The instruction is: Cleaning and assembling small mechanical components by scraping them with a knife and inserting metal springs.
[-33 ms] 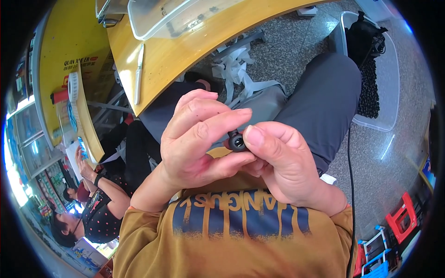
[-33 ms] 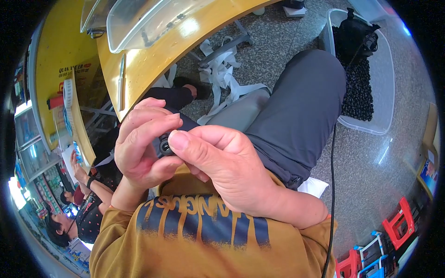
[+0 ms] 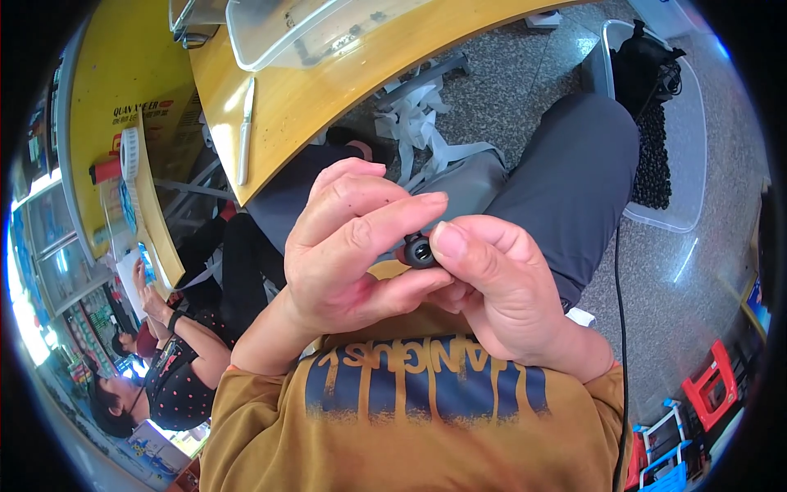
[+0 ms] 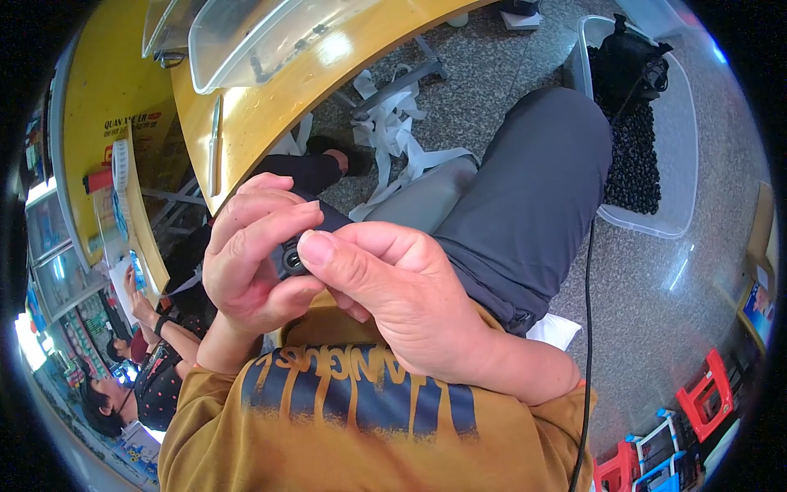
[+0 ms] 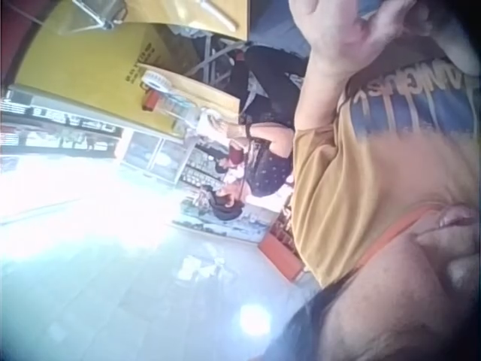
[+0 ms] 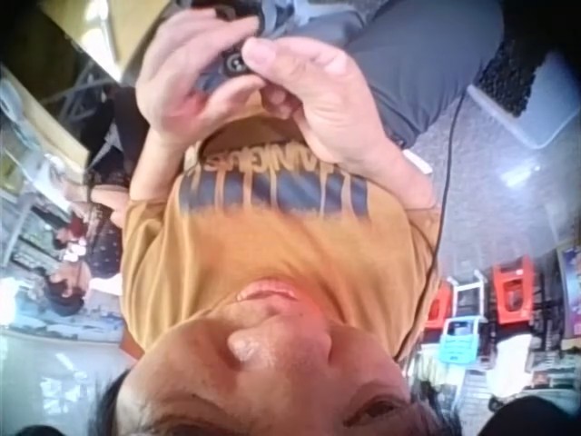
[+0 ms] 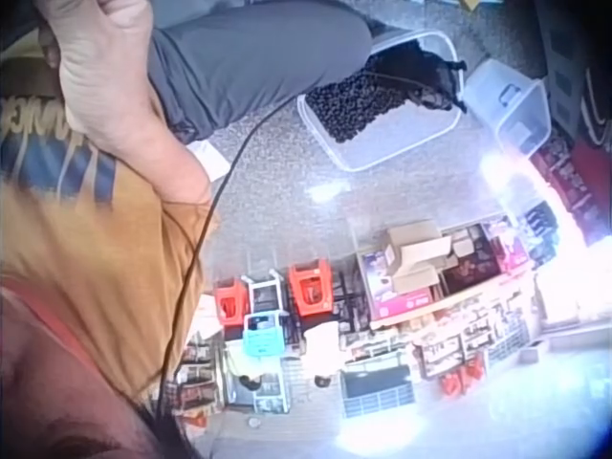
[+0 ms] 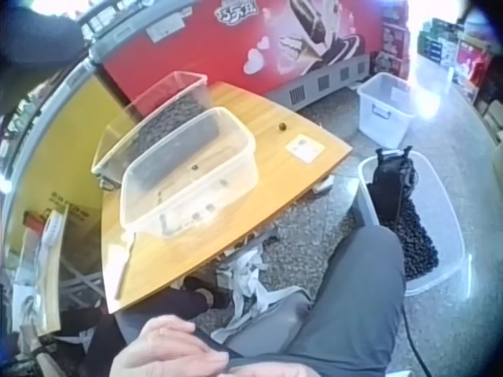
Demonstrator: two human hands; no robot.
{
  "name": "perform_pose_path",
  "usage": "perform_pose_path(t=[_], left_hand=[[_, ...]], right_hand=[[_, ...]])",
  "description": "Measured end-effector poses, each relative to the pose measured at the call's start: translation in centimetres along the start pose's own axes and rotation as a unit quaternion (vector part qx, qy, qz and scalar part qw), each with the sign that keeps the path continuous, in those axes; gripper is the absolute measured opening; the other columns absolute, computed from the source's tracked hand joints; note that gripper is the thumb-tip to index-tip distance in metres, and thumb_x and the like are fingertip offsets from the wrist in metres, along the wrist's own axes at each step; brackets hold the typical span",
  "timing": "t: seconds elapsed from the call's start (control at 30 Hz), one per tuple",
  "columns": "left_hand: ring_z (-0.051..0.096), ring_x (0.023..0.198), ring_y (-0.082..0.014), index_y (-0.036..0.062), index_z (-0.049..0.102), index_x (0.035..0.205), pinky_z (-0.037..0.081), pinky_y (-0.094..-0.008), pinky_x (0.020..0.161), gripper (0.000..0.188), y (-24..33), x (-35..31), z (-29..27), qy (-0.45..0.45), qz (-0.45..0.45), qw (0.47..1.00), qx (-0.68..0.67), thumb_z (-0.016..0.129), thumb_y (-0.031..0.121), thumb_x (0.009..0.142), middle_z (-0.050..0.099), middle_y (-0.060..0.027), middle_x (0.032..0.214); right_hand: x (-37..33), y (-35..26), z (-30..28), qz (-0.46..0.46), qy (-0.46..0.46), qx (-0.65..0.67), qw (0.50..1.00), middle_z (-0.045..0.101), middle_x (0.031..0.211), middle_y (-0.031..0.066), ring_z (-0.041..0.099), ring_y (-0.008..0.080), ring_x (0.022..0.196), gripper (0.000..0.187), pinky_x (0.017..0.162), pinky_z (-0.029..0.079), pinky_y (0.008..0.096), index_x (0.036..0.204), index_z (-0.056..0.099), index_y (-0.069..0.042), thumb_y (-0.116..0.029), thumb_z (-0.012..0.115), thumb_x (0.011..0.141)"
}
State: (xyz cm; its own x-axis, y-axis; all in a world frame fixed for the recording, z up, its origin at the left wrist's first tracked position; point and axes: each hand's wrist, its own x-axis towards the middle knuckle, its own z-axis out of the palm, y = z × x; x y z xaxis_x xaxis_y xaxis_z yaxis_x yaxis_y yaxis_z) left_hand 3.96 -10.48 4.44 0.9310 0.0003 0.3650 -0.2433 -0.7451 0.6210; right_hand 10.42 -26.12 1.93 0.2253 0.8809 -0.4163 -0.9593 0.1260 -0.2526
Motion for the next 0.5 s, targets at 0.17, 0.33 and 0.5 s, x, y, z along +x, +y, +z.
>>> perform_pose_path(t=[0.17,0.33,0.5], left_hand=[[0.055,0.069,-0.0172,0.0025,0.063,0.092,0.043,-0.0358,0.076,0.042,-0.16,0.00,-0.07,-0.005,0.005,1.000,0.002,0.077,0.023,0.058,0.059,-0.0042,0.076],[0.056,0.066,-0.0163,0.0024,0.062,0.092,0.044,-0.0358,0.076,0.042,0.09,-0.25,-0.02,0.007,0.016,1.000,0.024,0.076,0.025,0.059,0.060,-0.0036,0.076],[0.057,0.065,-0.0160,0.0015,0.061,0.093,0.045,-0.0359,0.075,0.042,0.42,-0.55,0.10,0.016,0.024,0.998,0.061,0.075,0.023,0.061,0.062,-0.0047,0.079]], right_hand=[[0.12,0.07,-0.04,-0.004,0.000,0.009,1.000,0.056,0.070,0.0011,0.045,0.0045,0.060,0.019,0.055,0.037,0.0188,0.083,0.059,-0.003,-0.022,0.057,0.085],[0.14,0.09,0.07,-0.004,-0.001,0.003,1.000,0.056,0.070,0.0013,0.046,0.0046,0.061,0.019,0.055,0.037,0.0186,0.082,0.059,-0.004,-0.022,0.057,0.085],[0.08,-0.03,0.01,0.001,0.001,0.005,1.000,0.057,0.071,0.0010,0.045,0.0037,0.061,0.017,0.054,0.037,0.0176,0.081,0.059,-0.003,-0.021,0.059,0.084]])
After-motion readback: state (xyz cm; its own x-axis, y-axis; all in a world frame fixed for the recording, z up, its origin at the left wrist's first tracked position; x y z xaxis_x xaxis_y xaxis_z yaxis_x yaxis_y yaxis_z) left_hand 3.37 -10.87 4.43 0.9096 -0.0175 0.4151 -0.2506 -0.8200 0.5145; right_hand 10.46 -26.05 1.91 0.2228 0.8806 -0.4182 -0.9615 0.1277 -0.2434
